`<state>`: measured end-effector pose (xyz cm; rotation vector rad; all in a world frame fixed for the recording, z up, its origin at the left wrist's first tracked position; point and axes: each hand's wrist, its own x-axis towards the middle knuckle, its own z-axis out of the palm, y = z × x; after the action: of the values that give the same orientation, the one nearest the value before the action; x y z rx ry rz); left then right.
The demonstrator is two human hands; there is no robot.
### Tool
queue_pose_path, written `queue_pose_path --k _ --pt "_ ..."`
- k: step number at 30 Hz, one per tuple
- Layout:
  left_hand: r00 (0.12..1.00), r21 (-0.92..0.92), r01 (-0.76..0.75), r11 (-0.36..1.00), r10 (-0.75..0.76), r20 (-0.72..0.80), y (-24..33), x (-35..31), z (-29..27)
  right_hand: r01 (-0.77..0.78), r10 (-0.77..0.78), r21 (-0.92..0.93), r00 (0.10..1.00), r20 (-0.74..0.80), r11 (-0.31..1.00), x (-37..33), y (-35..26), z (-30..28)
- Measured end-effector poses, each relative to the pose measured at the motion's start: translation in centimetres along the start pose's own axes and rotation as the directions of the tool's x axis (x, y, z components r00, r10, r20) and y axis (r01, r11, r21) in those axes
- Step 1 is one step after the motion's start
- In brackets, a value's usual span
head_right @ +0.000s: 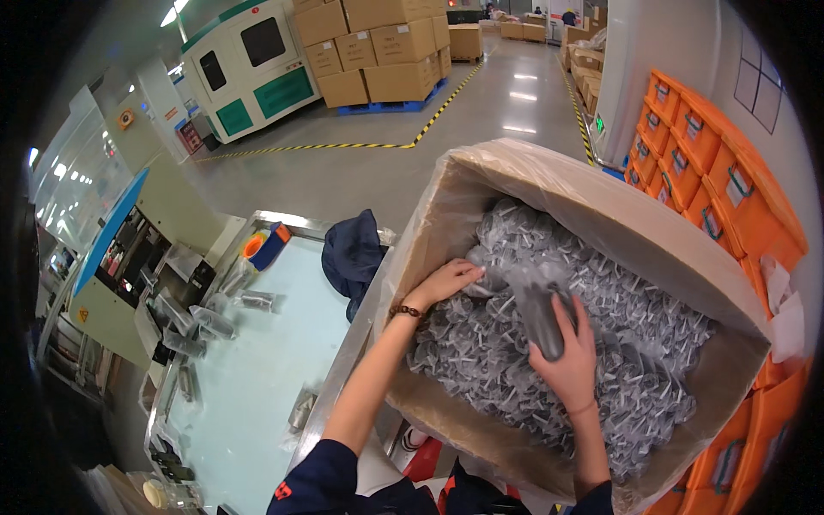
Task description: The person sorts and packs small grey plastic parts by hand from a bulk container into plastic bags on a workstation.
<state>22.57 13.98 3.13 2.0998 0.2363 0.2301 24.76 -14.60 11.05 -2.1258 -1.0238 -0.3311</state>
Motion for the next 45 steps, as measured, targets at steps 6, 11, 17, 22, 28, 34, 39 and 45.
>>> queue_pose_path --k 6,11,17,22,28,34,39,45 --pt "0.978 0.126 -0.162 0.979 0.177 -0.115 0.7 0.0 1.8 -0.003 0.016 -0.105 0.993 0.119 0.994 6.8 -0.5 6.2" --pt "0.81 0.515 -0.116 0.849 0.381 -0.446 -0.8 -5.2 3.9 0.05 0.036 -0.215 0.926 0.377 0.975 11.2 -4.4 11.8" --pt "0.876 0.092 -0.024 0.995 -0.024 0.482 2.4 -16.9 4.8 0.074 -0.039 -0.477 0.996 0.082 0.876 10.8 2.6 16.8" --pt "0.979 -0.139 0.026 0.99 0.004 0.206 5.9 -29.5 0.0 0.013 0.019 -0.169 0.983 0.184 0.986 11.4 0.6 15.6" --pt "0.884 -0.269 0.21 0.94 -0.3 -0.358 5.0 -37.4 -4.0 0.104 -0.079 -0.102 0.97 0.228 0.989 11.9 -1.2 15.8" --pt "0.762 0.161 0.442 0.882 -0.274 -0.587 0.7 -39.9 -4.1 0.116 -0.056 -0.37 0.984 0.168 0.922 10.9 -0.6 17.9" --pt "0.838 0.312 0.421 0.852 -0.234 -0.493 -1.7 -40.1 -4.5 0.321 -0.356 -0.539 0.934 0.041 0.779 4.3 -1.3 19.2" --pt "0.656 0.504 0.615 0.606 -0.04 -0.754 -5.1 -41.5 -11.4 0.358 -0.354 0.085 0.808 0.471 0.93 -4.2 -6.5 16.8"
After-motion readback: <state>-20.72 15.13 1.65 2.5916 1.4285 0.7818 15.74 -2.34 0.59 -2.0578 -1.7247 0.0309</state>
